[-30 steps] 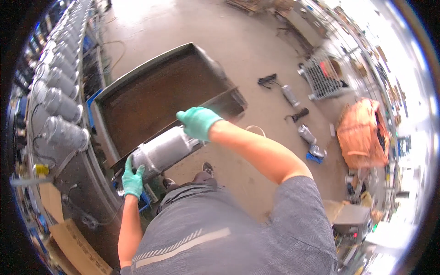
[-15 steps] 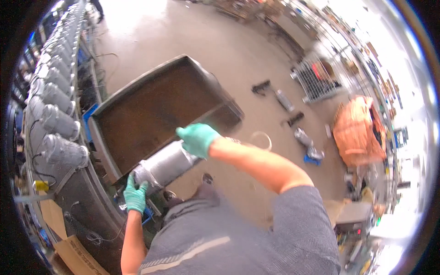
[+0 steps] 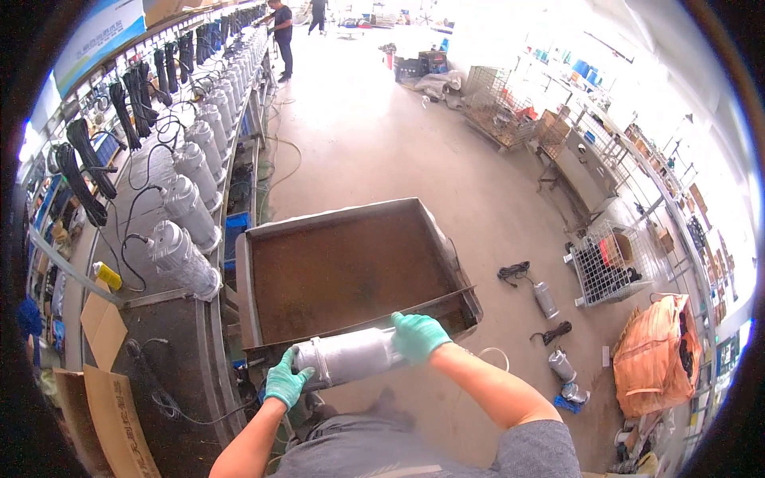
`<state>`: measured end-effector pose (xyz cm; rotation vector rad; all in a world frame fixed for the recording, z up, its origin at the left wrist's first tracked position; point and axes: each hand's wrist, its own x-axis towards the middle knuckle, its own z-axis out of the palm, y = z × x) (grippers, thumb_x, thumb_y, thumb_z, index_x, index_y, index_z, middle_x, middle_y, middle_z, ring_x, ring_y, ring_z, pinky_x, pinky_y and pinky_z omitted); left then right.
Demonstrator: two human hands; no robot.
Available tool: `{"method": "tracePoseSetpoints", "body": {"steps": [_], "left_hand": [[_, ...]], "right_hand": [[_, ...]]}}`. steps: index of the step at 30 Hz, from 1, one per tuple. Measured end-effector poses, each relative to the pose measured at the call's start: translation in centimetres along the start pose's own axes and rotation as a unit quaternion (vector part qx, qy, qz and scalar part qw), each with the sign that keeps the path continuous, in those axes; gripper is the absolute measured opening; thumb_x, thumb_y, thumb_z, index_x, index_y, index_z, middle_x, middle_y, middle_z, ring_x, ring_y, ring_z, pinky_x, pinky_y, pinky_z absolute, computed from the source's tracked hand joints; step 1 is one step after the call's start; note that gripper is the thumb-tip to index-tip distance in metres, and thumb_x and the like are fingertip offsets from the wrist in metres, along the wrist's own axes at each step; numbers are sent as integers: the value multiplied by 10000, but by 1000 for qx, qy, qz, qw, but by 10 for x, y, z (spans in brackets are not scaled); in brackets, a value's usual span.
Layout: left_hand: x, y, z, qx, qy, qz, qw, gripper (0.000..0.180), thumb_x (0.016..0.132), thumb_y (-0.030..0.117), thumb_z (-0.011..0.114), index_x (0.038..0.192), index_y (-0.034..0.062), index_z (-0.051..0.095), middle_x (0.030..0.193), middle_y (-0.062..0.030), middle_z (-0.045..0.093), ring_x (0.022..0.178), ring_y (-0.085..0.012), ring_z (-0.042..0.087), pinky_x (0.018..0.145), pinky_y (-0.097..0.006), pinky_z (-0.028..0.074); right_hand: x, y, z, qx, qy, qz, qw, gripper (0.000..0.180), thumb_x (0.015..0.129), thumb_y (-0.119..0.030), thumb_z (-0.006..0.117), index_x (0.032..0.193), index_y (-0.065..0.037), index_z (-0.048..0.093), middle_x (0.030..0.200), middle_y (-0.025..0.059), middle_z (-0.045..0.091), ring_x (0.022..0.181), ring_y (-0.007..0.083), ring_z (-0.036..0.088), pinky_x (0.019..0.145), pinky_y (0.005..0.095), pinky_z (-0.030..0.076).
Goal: The person submerses a metal motor housing into a water tank by hand, lifts it out, and then hangs a coiled power cable onto a metal rack.
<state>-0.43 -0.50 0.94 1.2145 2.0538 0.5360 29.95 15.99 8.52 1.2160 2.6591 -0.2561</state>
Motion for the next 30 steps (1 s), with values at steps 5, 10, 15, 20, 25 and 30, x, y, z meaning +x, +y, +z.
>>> {"method": "tracePoseSetpoints", "body": {"steps": [5,10,15,20,25,30], "left_hand": [[7,-4,4,8,6,6,1000,755,837,349,857,1486,142,531,1219,-262,706,1103,-424,701,929,-462,565],[5,-7,7,22,13,19,999,790,850,399,829,1527,180,484,1171,-261,723,1068,-441,703,932,-482,553],[0,-8,7,18,10,7,1000,774,837,365,856,1500,154,516,1199,-262,712,1080,-427,706,921,-464,564],[-8,-5,1,13,-5,-1,1000,810,845,415,837,1536,180,484,1154,-265,725,1062,-436,707,926,-478,556],[-2,8,-4,3,5,9,1000,749,858,345,819,1506,136,506,1211,-295,691,1134,-443,678,970,-477,538],[13,-9,6,-11,10,12,1000,757,853,331,848,1511,177,506,1159,-292,713,1090,-448,695,925,-474,549]], "right_hand": [[7,3,-14,30,-28,8,999,324,884,-253,680,1083,-5,619,955,207,737,890,360,745,755,464,594],[5,4,-5,76,-14,41,996,352,923,-304,635,1095,-1,585,941,223,742,912,393,739,784,488,587],[-5,-5,-7,82,-9,40,996,324,935,-271,624,1108,0,584,934,225,740,904,388,742,776,484,590],[-3,-5,6,63,7,42,997,335,925,-271,630,1112,4,591,909,218,735,874,381,741,753,490,590],[7,7,22,97,74,51,991,264,922,-273,651,1040,-46,584,884,213,721,849,421,712,750,524,569],[12,7,18,78,104,48,990,214,931,-243,638,1011,-47,604,812,211,709,800,401,713,695,517,564]]}}
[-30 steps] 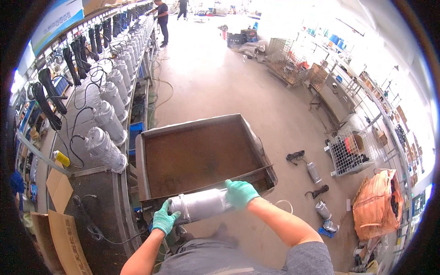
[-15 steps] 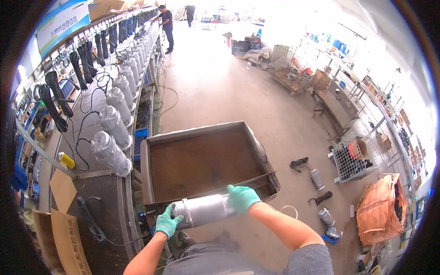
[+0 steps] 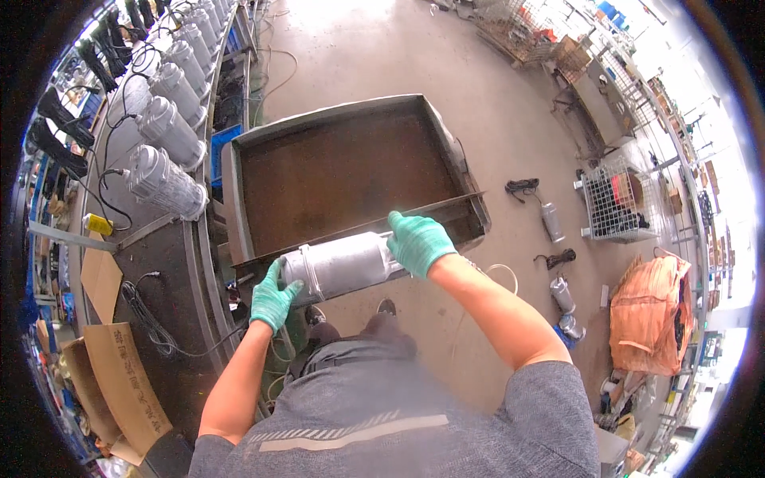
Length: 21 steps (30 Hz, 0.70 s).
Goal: The person submerses a metal motor housing into a water tank by hand, lifts it out, and then hangs a coiled power cable onto a metal rack.
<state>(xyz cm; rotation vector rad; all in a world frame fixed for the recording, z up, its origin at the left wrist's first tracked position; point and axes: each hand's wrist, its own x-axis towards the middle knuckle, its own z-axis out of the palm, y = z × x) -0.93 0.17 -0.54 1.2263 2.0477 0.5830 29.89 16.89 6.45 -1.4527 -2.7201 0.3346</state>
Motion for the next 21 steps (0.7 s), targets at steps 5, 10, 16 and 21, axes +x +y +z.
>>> {"method": "tracePoseSetpoints", "body": {"steps": [5,10,16,21], "left_hand": [[-3,-7,9,10,9,0,1000,772,844,330,862,1517,199,506,1081,-256,745,992,-400,730,899,-466,552],[-5,-14,13,-11,25,38,999,739,851,272,866,1501,186,526,978,-227,747,862,-329,721,834,-435,560],[-5,-11,15,8,30,48,998,756,843,237,878,1509,187,522,1022,-203,753,883,-282,711,846,-419,561],[-5,-17,17,-10,36,37,999,740,856,219,868,1508,182,522,1049,-181,756,909,-250,704,859,-405,564]], "right_hand": [[-4,-1,0,17,-6,3,1000,218,934,-245,637,1008,-42,611,781,208,706,771,399,715,680,508,567],[-10,-3,-7,39,-22,7,999,262,953,-281,633,1029,-31,612,785,226,711,769,407,721,688,503,574],[-14,30,-21,212,-100,11,972,322,968,-191,549,1198,31,514,889,307,702,841,473,706,739,549,550],[-40,142,-5,275,-5,141,951,299,1005,-214,567,1220,-12,513,1028,311,703,984,486,686,837,549,532]]}}
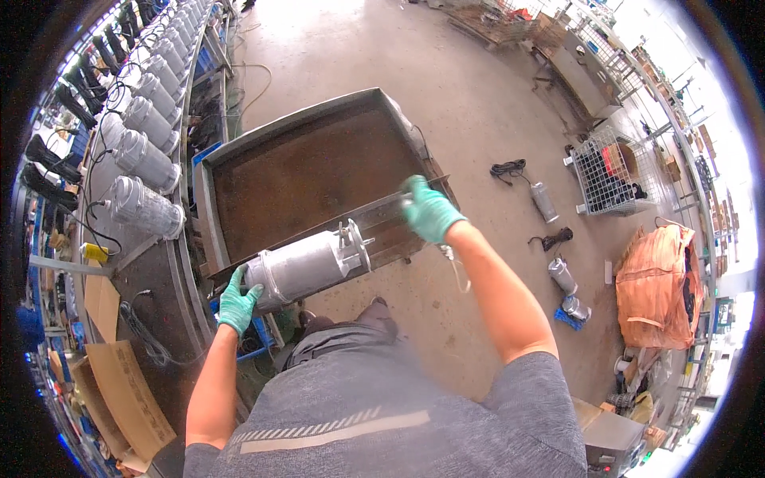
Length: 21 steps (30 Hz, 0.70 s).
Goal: The person submerses a metal motor housing into a water tank by hand, lifts it out, and then hangs a coiled power cable onto a metal rack.
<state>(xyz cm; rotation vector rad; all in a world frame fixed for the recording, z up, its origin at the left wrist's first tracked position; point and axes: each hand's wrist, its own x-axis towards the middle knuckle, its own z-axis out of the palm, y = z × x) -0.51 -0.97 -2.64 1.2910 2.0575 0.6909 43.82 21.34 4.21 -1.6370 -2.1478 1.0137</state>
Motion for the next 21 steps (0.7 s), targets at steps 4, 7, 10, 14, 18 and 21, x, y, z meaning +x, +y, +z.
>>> {"method": "tracePoseSetpoints", "body": {"steps": [4,7,10,14,18,21], "left_hand": [[1,-1,2,-16,-1,-7,1000,732,859,200,860,1508,179,522,1075,-186,753,921,-254,699,872,-404,564],[0,1,2,-15,3,-14,1000,728,863,196,854,1510,177,521,1102,-187,745,948,-250,686,893,-397,558],[-7,-3,-1,-3,1,-42,999,732,886,228,819,1538,188,490,1245,-220,713,1108,-318,698,976,-412,537],[-12,20,-6,39,-1,-50,998,723,915,328,763,1557,204,453,1391,-251,627,1270,-428,617,1050,-467,503],[-7,21,1,25,-27,-84,996,756,919,352,771,1575,213,422,1392,-256,622,1268,-436,613,1036,-466,505],[-15,10,1,9,4,-84,996,763,931,366,772,1577,173,415,1348,-248,656,1237,-394,652,1015,-442,518]], "right_hand": [[22,96,-12,-181,38,141,973,299,1015,-247,582,1194,-14,528,1053,301,708,1024,493,677,850,566,532],[46,135,1,-248,24,168,954,291,1015,-267,584,1188,-32,577,1091,284,711,1054,474,679,870,561,547],[71,126,17,-332,-14,203,921,330,971,-317,634,1215,-98,674,1291,229,673,1192,410,660,989,504,559],[92,117,14,-305,-5,180,935,288,970,-290,578,1122,-107,742,1196,206,722,1133,429,680,956,516,558],[87,157,22,-251,93,180,947,379,1000,-310,608,1262,-37,633,1243,262,679,1179,436,645,993,501,526],[62,129,44,-173,164,73,968,440,984,-187,609,1382,-18,530,1344,260,611,1245,437,605,1025,492,505]]}}
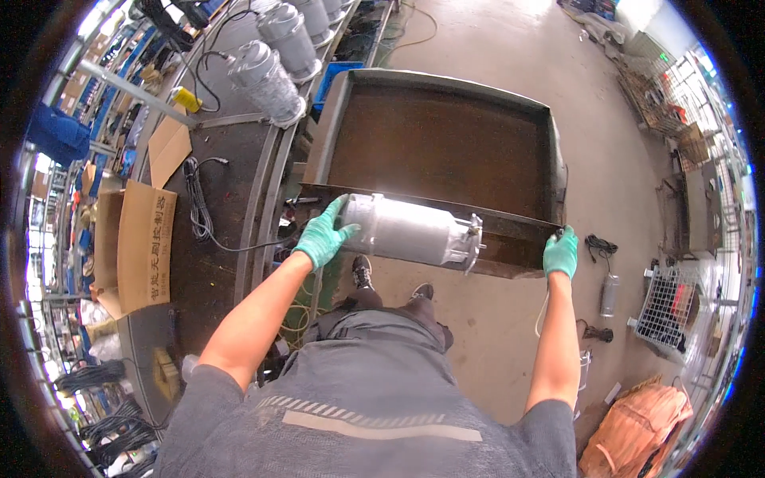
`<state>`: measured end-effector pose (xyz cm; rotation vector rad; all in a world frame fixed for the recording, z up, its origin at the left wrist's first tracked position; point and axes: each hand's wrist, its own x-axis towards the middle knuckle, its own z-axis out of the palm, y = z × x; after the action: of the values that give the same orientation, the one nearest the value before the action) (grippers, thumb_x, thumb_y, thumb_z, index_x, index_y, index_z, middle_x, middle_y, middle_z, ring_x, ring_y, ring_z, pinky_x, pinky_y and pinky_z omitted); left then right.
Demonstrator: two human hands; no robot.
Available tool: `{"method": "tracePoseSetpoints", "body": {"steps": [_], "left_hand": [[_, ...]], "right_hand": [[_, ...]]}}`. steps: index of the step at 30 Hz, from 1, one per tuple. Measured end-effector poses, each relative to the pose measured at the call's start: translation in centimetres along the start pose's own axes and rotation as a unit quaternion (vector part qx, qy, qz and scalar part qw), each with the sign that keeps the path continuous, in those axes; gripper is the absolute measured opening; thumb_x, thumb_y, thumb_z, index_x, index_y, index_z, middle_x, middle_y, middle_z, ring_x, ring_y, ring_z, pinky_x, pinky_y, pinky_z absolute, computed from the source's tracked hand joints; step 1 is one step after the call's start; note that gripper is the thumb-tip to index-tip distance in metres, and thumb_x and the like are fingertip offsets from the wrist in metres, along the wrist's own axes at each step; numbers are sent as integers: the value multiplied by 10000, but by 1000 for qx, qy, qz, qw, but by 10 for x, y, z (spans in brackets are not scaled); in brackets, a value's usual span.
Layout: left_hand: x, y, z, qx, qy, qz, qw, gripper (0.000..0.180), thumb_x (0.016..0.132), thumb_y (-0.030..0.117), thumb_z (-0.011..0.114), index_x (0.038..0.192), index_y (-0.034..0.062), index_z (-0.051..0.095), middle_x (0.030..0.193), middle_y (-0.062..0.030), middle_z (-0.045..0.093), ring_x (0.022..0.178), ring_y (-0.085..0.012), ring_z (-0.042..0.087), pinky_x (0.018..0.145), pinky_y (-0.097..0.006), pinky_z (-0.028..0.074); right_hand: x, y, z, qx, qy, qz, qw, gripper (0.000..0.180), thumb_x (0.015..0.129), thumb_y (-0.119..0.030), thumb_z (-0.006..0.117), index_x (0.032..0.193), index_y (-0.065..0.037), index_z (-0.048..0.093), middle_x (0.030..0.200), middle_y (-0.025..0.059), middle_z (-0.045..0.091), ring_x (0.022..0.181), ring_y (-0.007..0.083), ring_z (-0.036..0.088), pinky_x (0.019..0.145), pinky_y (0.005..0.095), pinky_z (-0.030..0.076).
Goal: The person submerses a metal motor housing into a water tank by hand, lifts it out, and then hangs a coiled power cable onto a metal rack.
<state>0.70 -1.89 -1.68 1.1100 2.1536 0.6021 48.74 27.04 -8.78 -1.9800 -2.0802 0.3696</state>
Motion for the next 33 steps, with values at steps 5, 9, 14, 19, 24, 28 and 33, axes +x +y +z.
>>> {"method": "tracePoseSetpoints", "body": {"steps": [5,9,14,19,24,28,33], "left_hand": [[17,-55,-20,-12,180,10,984,394,1000,337,687,1301,86,655,1219,-191,720,1093,-370,702,953,-439,548],[41,-100,-64,306,111,-8,945,452,997,305,645,1418,153,579,1300,-177,639,1232,-374,600,1031,-473,493],[65,-109,-89,365,-97,33,925,472,1035,338,586,1467,156,533,1329,-185,619,1195,-367,629,1015,-489,505],[87,-148,-82,254,-71,49,963,455,1051,354,567,1399,61,569,1334,-222,642,1228,-408,613,1041,-481,496],[71,-122,-80,52,-27,-51,997,470,1004,414,653,1272,28,650,1253,-212,705,1177,-414,653,966,-494,525],[50,-124,-62,-151,52,60,985,341,1020,347,684,1146,30,683,898,-101,700,736,-193,640,698,-349,523],[35,-110,-45,-295,-64,-14,953,359,1025,372,678,1181,50,692,937,-57,716,586,-120,599,579,-309,517]], "right_hand": [[-91,-75,-15,391,-267,-74,878,971,723,130,480,1637,-155,317,1576,56,435,1391,221,452,1110,320,409],[-140,-153,-11,486,-259,-124,825,962,778,145,565,1646,-167,294,1551,62,458,1396,204,458,1124,307,408],[-133,-190,28,466,-81,-96,876,651,960,-10,719,1525,-45,398,1399,85,585,1219,167,593,1057,276,481],[-135,-199,55,479,-6,-26,878,356,1053,-126,620,1387,-24,549,1290,62,631,1154,132,587,1022,290,496],[-132,-192,66,479,9,-2,878,336,1061,-122,596,1379,-26,541,1278,56,631,1152,142,592,1034,299,491],[-131,-192,66,479,-3,2,878,318,1064,-126,587,1361,-17,552,1282,77,645,1145,159,608,1047,310,485],[-131,-193,61,423,-9,2,906,291,1071,-144,568,1326,-3,572,1252,79,658,1133,175,615,1031,333,490]]}}
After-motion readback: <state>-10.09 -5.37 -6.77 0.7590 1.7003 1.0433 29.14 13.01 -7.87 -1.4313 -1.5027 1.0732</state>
